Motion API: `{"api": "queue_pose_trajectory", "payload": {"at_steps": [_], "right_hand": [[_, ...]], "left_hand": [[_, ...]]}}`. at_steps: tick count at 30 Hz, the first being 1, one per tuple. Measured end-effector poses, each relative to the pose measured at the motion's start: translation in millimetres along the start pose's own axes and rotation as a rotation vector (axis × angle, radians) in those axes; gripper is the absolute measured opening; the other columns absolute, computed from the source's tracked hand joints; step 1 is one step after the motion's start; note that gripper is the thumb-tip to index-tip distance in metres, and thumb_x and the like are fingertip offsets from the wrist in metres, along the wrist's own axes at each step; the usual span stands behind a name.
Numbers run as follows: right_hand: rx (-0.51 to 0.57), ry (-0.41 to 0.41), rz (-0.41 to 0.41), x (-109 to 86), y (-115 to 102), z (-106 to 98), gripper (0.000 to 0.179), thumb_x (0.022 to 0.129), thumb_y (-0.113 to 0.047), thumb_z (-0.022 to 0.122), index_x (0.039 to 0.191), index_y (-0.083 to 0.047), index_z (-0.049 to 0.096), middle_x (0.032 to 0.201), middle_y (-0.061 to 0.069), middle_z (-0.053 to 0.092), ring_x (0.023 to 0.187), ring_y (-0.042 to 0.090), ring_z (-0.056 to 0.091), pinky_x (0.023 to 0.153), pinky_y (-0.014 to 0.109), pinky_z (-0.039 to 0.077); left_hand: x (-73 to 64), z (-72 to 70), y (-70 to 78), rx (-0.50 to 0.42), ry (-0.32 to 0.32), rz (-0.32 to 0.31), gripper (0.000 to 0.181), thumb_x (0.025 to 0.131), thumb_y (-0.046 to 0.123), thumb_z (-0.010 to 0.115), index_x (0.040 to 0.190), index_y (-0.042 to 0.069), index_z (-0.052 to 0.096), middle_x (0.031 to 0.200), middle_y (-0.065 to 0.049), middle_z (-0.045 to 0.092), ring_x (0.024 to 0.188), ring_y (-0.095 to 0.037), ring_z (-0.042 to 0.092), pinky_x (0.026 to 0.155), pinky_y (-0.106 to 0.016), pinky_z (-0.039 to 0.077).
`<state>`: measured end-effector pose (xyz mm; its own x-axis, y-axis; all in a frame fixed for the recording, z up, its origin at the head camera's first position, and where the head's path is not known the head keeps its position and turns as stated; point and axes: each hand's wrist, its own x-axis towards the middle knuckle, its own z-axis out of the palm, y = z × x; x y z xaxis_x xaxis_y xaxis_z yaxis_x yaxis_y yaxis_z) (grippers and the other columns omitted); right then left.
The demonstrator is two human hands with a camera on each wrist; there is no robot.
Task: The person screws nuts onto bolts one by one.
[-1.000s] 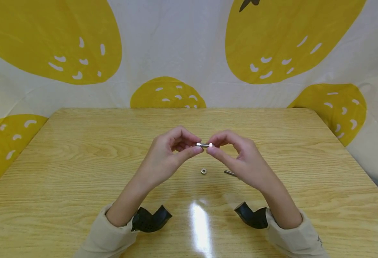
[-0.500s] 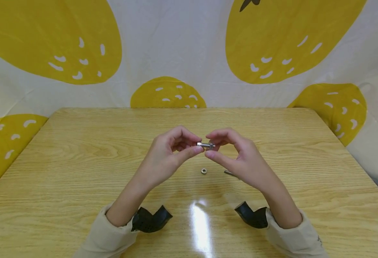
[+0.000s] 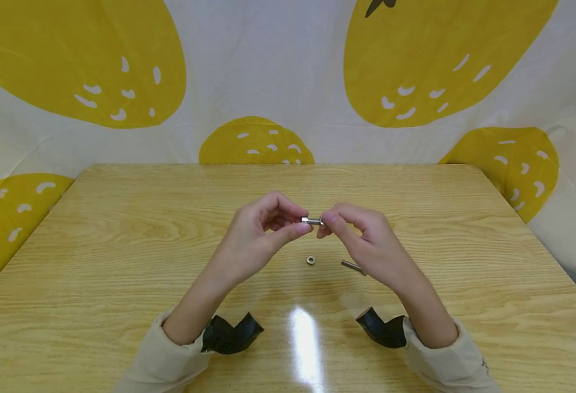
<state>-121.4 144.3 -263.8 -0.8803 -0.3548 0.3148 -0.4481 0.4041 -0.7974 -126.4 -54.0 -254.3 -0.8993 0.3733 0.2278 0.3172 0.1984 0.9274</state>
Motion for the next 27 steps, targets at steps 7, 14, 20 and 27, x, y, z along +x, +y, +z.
{"api": "queue_pose_trajectory", "payload": {"at_steps": [7, 14, 20, 27], "right_hand": [[-0.024, 0.005, -0.027, -1.9, 0.7, -1.5, 0.017, 0.09, -0.018, 0.063, 0.106, -0.013, 0.06, 0.095, -0.001, 0.064, 0.089, 0.01, 0.057, 0.085, 0.03, 0.046], [0.011, 0.019, -0.093, -1.8, 0.1, -0.8, 0.018, 0.086, -0.007, 0.065, 0.103, -0.01, 0.059, 0.094, -0.001, 0.063, 0.088, 0.012, 0.056, 0.088, 0.026, 0.043], [-0.007, 0.007, -0.065, -1.9, 0.7, -0.8, 0.009, 0.09, -0.013, 0.062, 0.099, -0.012, 0.062, 0.092, -0.005, 0.064, 0.088, 0.01, 0.057, 0.088, 0.029, 0.043], [-0.014, -0.054, -0.011, -1.0, 1.8, -0.5, 0.018, 0.097, -0.021, 0.05, 0.091, -0.012, 0.064, 0.088, -0.002, 0.064, 0.087, 0.013, 0.058, 0.083, 0.034, 0.047]], "left_hand": [[0.6, -0.3, -0.5, 0.0, 0.008, -0.002, 0.015, 0.085, 0.009, 0.068, 0.097, 0.004, 0.062, 0.09, -0.008, 0.066, 0.071, -0.017, 0.058, 0.061, -0.023, 0.047], [0.7, -0.9, 0.0, 0.002, 0.01, -0.005, 0.015, 0.085, 0.009, 0.068, 0.098, 0.004, 0.062, 0.09, -0.008, 0.065, 0.072, -0.017, 0.057, 0.061, -0.023, 0.047], [0.3, -1.1, -0.7, 0.006, 0.009, -0.004, 0.015, 0.085, 0.01, 0.067, 0.098, 0.005, 0.062, 0.091, -0.007, 0.065, 0.072, -0.017, 0.058, 0.062, -0.023, 0.047], [0.1, -0.6, -0.9, -0.002, 0.008, -0.003, 0.014, 0.085, 0.01, 0.068, 0.096, 0.005, 0.062, 0.09, -0.007, 0.065, 0.072, -0.017, 0.058, 0.062, -0.023, 0.048]]}}
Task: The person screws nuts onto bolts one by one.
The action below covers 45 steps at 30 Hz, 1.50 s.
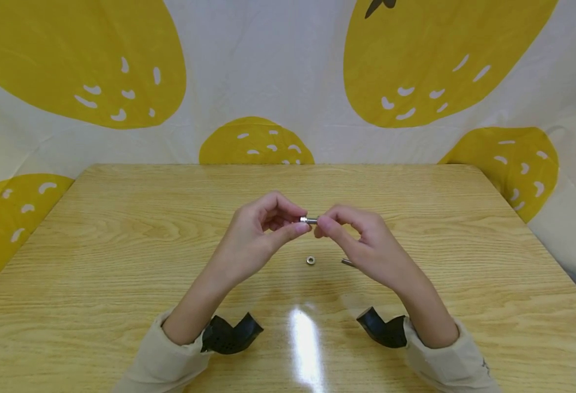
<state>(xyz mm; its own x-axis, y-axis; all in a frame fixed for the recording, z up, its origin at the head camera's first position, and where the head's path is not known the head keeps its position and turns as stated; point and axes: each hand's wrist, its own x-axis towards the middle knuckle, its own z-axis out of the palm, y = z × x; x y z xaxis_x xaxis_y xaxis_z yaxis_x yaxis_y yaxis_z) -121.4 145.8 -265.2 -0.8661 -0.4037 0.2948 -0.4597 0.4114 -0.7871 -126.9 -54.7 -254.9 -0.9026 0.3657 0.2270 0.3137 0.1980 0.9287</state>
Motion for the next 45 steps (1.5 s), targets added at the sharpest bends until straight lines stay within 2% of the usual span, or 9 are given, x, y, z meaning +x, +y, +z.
{"api": "queue_pose_trajectory", "payload": {"at_steps": [4, 7, 13, 20, 27, 31, 35, 39, 45], "right_hand": [[-0.027, -0.018, 0.02, -0.4, -0.1, 0.2, 0.018, 0.095, -0.025, 0.054, 0.105, -0.012, 0.06, 0.098, -0.002, 0.064, 0.093, 0.013, 0.058, 0.081, 0.035, 0.048], [-0.032, 0.01, -0.019, -0.9, -1.3, 0.6, 0.025, 0.09, -0.018, 0.062, 0.113, -0.011, 0.056, 0.102, -0.001, 0.064, 0.093, 0.011, 0.057, 0.08, 0.03, 0.048], [0.005, 0.065, -0.094, -0.4, -1.8, 1.8, 0.02, 0.087, -0.006, 0.064, 0.105, -0.007, 0.058, 0.096, 0.001, 0.063, 0.09, 0.011, 0.058, 0.086, 0.026, 0.046], [0.0, 0.043, -0.021, -0.3, -2.1, 1.0, 0.01, 0.092, -0.015, 0.059, 0.099, -0.009, 0.062, 0.092, -0.001, 0.065, 0.089, 0.011, 0.059, 0.087, 0.033, 0.046], [0.0, 0.034, -0.001, 0.9, -1.7, 1.2, 0.019, 0.097, -0.018, 0.05, 0.089, -0.009, 0.065, 0.085, -0.001, 0.064, 0.086, 0.013, 0.06, 0.083, 0.034, 0.049], [-0.022, 0.029, 0.012, 0.1, -1.2, 0.6, 0.016, 0.095, -0.021, 0.053, 0.1, -0.009, 0.064, 0.093, -0.002, 0.065, 0.089, 0.01, 0.059, 0.083, 0.033, 0.049], [-0.019, 0.044, -0.034, -0.6, -0.9, 0.8, 0.023, 0.089, -0.014, 0.064, 0.11, -0.009, 0.058, 0.1, -0.001, 0.064, 0.092, 0.01, 0.058, 0.084, 0.03, 0.047], [-0.006, 0.071, -0.084, -0.5, -1.0, 1.9, 0.02, 0.086, -0.008, 0.066, 0.105, -0.008, 0.058, 0.096, -0.001, 0.063, 0.089, 0.011, 0.057, 0.086, 0.025, 0.045], [-0.002, 0.067, -0.044, -0.5, -1.3, 2.1, 0.01, 0.089, -0.013, 0.062, 0.099, -0.011, 0.061, 0.092, -0.003, 0.064, 0.089, 0.01, 0.058, 0.088, 0.033, 0.045]], "left_hand": [[-0.1, -0.2, 0.7, 0.003, 0.001, 0.001, 0.015, 0.085, 0.01, 0.068, 0.097, 0.004, 0.062, 0.089, -0.008, 0.065, 0.072, -0.017, 0.057, 0.061, -0.023, 0.047], [0.2, -0.5, 0.9, 0.011, 0.005, 0.005, 0.015, 0.084, 0.009, 0.068, 0.097, 0.004, 0.062, 0.09, -0.008, 0.065, 0.071, -0.017, 0.057, 0.061, -0.023, 0.046], [0.5, -0.9, 0.2, 0.01, 0.008, 0.0, 0.015, 0.084, 0.009, 0.068, 0.097, 0.004, 0.062, 0.09, -0.008, 0.065, 0.071, -0.017, 0.057, 0.061, -0.022, 0.047], [-0.2, -1.1, 0.4, 0.014, 0.001, -0.005, 0.015, 0.085, 0.01, 0.068, 0.097, 0.005, 0.062, 0.091, -0.007, 0.065, 0.072, -0.017, 0.058, 0.062, -0.023, 0.047], [0.4, 0.3, -0.3, 0.005, 0.0, -0.005, 0.016, 0.084, 0.01, 0.069, 0.097, 0.005, 0.062, 0.09, -0.007, 0.066, 0.072, -0.017, 0.059, 0.063, -0.024, 0.049], [0.5, 0.6, -0.4, 0.006, -0.003, -0.005, 0.015, 0.084, 0.009, 0.068, 0.097, 0.004, 0.062, 0.09, -0.007, 0.066, 0.072, -0.017, 0.058, 0.062, -0.023, 0.048], [0.4, 0.1, -0.5, 0.011, -0.002, -0.011, 0.015, 0.085, 0.009, 0.068, 0.098, 0.005, 0.062, 0.091, -0.007, 0.065, 0.072, -0.017, 0.058, 0.062, -0.023, 0.047], [0.0, -0.5, 0.0, 0.015, -0.002, -0.012, 0.015, 0.085, 0.01, 0.068, 0.098, 0.005, 0.062, 0.091, -0.007, 0.065, 0.072, -0.017, 0.058, 0.062, -0.023, 0.047], [-0.7, -0.6, 0.5, 0.011, -0.007, -0.013, 0.015, 0.085, 0.011, 0.067, 0.099, 0.005, 0.062, 0.092, -0.007, 0.065, 0.073, -0.017, 0.058, 0.063, -0.024, 0.048]]}}
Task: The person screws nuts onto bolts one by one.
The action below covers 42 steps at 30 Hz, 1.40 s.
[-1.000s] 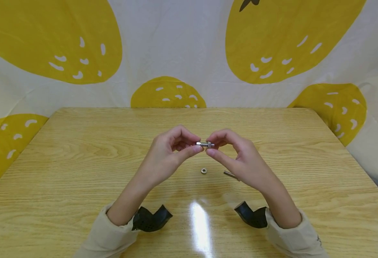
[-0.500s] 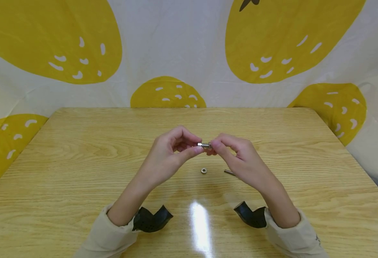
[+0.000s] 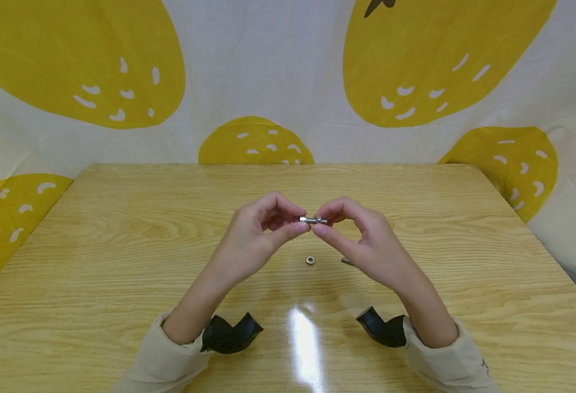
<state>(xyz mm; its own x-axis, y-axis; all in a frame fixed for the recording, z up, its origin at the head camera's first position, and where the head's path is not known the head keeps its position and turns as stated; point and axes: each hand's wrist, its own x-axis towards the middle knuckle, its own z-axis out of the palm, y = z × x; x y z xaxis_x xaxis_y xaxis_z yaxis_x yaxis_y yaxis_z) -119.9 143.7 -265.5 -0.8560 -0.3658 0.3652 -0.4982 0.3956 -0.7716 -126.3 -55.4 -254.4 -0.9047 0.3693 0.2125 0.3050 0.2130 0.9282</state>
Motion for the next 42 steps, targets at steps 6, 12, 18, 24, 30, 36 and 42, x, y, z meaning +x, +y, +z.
{"api": "queue_pose_trajectory", "payload": {"at_steps": [6, 12, 18, 24, 30, 36, 42], "right_hand": [[0.0, -0.017, 0.032, 0.7, 0.0, 0.0, 0.013, 0.095, -0.017, 0.054, 0.091, -0.01, 0.065, 0.087, -0.003, 0.064, 0.086, 0.014, 0.059, 0.085, 0.034, 0.046], [-0.023, -0.019, 0.039, -0.1, -0.3, -1.7, 0.015, 0.093, -0.019, 0.057, 0.104, -0.01, 0.064, 0.097, -0.002, 0.066, 0.092, 0.011, 0.059, 0.083, 0.03, 0.048], [0.008, 0.007, -0.033, -0.7, -0.9, -1.6, 0.026, 0.084, -0.007, 0.068, 0.107, -0.006, 0.058, 0.101, 0.0, 0.063, 0.095, 0.012, 0.057, 0.088, 0.025, 0.045], [0.014, 0.01, -0.058, 0.0, -0.6, -0.6, 0.019, 0.085, -0.005, 0.066, 0.103, -0.004, 0.059, 0.096, 0.0, 0.063, 0.092, 0.011, 0.057, 0.087, 0.025, 0.045], [0.005, -0.001, -0.009, -0.1, -0.1, -0.8, 0.009, 0.09, -0.012, 0.061, 0.099, -0.009, 0.061, 0.093, -0.001, 0.064, 0.09, 0.011, 0.059, 0.089, 0.035, 0.044], [-0.029, -0.007, 0.028, 0.8, 0.3, 0.0, 0.012, 0.096, -0.017, 0.053, 0.095, -0.008, 0.061, 0.088, 0.001, 0.064, 0.085, 0.014, 0.058, 0.082, 0.032, 0.046], [-0.046, -0.018, 0.064, 1.1, 0.3, 0.0, 0.019, 0.097, -0.024, 0.049, 0.094, -0.009, 0.061, 0.09, 0.0, 0.065, 0.087, 0.013, 0.058, 0.08, 0.03, 0.048]], "left_hand": [[0.3, 0.8, -1.4, 0.001, 0.005, 0.006, 0.014, 0.085, 0.011, 0.067, 0.097, 0.006, 0.062, 0.09, -0.006, 0.065, 0.073, -0.016, 0.059, 0.062, -0.024, 0.048], [0.5, 0.9, -0.7, -0.01, 0.005, 0.009, 0.015, 0.084, 0.01, 0.068, 0.097, 0.005, 0.062, 0.09, -0.007, 0.066, 0.072, -0.017, 0.058, 0.061, -0.023, 0.047], [0.8, 0.9, -0.5, -0.007, 0.007, 0.009, 0.015, 0.084, 0.01, 0.068, 0.097, 0.005, 0.062, 0.09, -0.007, 0.065, 0.071, -0.017, 0.058, 0.061, -0.023, 0.047], [0.5, 0.6, -0.5, 0.002, 0.007, 0.009, 0.015, 0.084, 0.011, 0.068, 0.097, 0.006, 0.062, 0.09, -0.007, 0.065, 0.071, -0.017, 0.057, 0.061, -0.024, 0.047], [0.6, -0.2, -0.6, 0.019, 0.001, 0.004, 0.014, 0.084, 0.014, 0.069, 0.096, 0.008, 0.063, 0.09, -0.004, 0.065, 0.073, -0.018, 0.058, 0.064, -0.026, 0.049], [1.3, 1.7, -2.0, 0.036, -0.001, 0.036, 0.011, 0.083, 0.012, 0.07, 0.092, 0.01, 0.064, 0.087, -0.001, 0.066, 0.072, -0.015, 0.059, 0.066, -0.029, 0.051], [0.3, 3.4, -0.3, 0.037, -0.004, 0.049, 0.013, 0.082, 0.011, 0.071, 0.093, 0.006, 0.063, 0.086, -0.005, 0.066, 0.07, -0.017, 0.058, 0.062, -0.025, 0.049]]}}
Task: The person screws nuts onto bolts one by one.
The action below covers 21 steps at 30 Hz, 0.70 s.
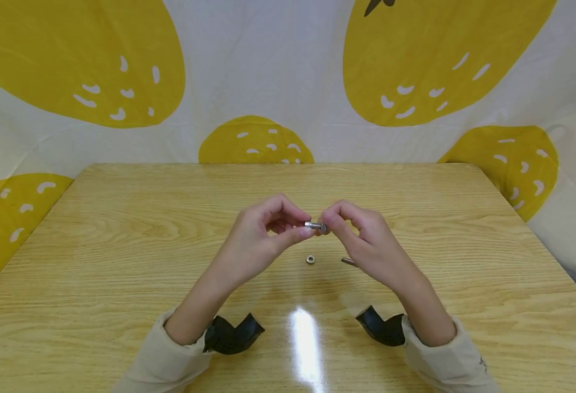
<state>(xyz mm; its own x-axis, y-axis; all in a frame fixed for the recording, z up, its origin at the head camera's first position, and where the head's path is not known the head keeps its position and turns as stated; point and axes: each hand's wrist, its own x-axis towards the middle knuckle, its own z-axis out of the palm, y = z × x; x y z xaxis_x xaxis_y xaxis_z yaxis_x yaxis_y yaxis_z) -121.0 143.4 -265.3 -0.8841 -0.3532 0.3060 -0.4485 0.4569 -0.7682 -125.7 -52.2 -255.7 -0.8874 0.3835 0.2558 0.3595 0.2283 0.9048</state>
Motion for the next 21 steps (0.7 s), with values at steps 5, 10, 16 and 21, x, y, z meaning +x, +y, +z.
{"api": "queue_pose_trajectory", "payload": {"at_steps": [5, 10, 16, 21], "right_hand": [[0.004, 0.0, -0.038, -1.0, -0.7, -1.1, 0.024, 0.088, -0.016, 0.065, 0.109, -0.009, 0.057, 0.102, 0.0, 0.063, 0.094, 0.01, 0.058, 0.084, 0.028, 0.047], [0.008, 0.007, -0.076, -1.0, -0.6, -0.9, 0.017, 0.087, -0.011, 0.066, 0.102, -0.009, 0.059, 0.096, -0.002, 0.064, 0.091, 0.01, 0.057, 0.086, 0.032, 0.044], [0.007, -0.023, -0.039, -0.9, 0.1, -1.0, 0.011, 0.094, -0.017, 0.056, 0.094, -0.009, 0.063, 0.089, 0.0, 0.066, 0.086, 0.011, 0.06, 0.083, 0.035, 0.047], [0.0, -0.023, -0.022, 0.1, 1.4, -1.3, 0.026, 0.098, -0.019, 0.047, 0.084, -0.008, 0.066, 0.083, 0.0, 0.065, 0.085, 0.012, 0.061, 0.084, 0.035, 0.048]], "left_hand": [[0.3, -0.5, -0.2, -0.004, 0.013, -0.023, 0.013, 0.083, 0.01, 0.07, 0.094, 0.005, 0.063, 0.087, -0.006, 0.065, 0.072, -0.022, 0.057, 0.062, -0.024, 0.047], [0.4, -1.3, -0.7, -0.012, 0.02, -0.033, 0.015, 0.082, 0.01, 0.07, 0.094, 0.006, 0.063, 0.087, -0.006, 0.065, 0.072, -0.024, 0.057, 0.061, -0.024, 0.046], [-0.1, -0.9, -1.1, -0.011, 0.014, -0.032, 0.014, 0.083, 0.012, 0.07, 0.094, 0.007, 0.063, 0.087, -0.005, 0.065, 0.072, -0.02, 0.058, 0.062, -0.025, 0.047], [-0.1, -0.1, -1.3, -0.025, 0.009, -0.031, 0.014, 0.083, 0.011, 0.07, 0.094, 0.007, 0.063, 0.086, -0.005, 0.066, 0.07, -0.017, 0.058, 0.061, -0.025, 0.047]]}}
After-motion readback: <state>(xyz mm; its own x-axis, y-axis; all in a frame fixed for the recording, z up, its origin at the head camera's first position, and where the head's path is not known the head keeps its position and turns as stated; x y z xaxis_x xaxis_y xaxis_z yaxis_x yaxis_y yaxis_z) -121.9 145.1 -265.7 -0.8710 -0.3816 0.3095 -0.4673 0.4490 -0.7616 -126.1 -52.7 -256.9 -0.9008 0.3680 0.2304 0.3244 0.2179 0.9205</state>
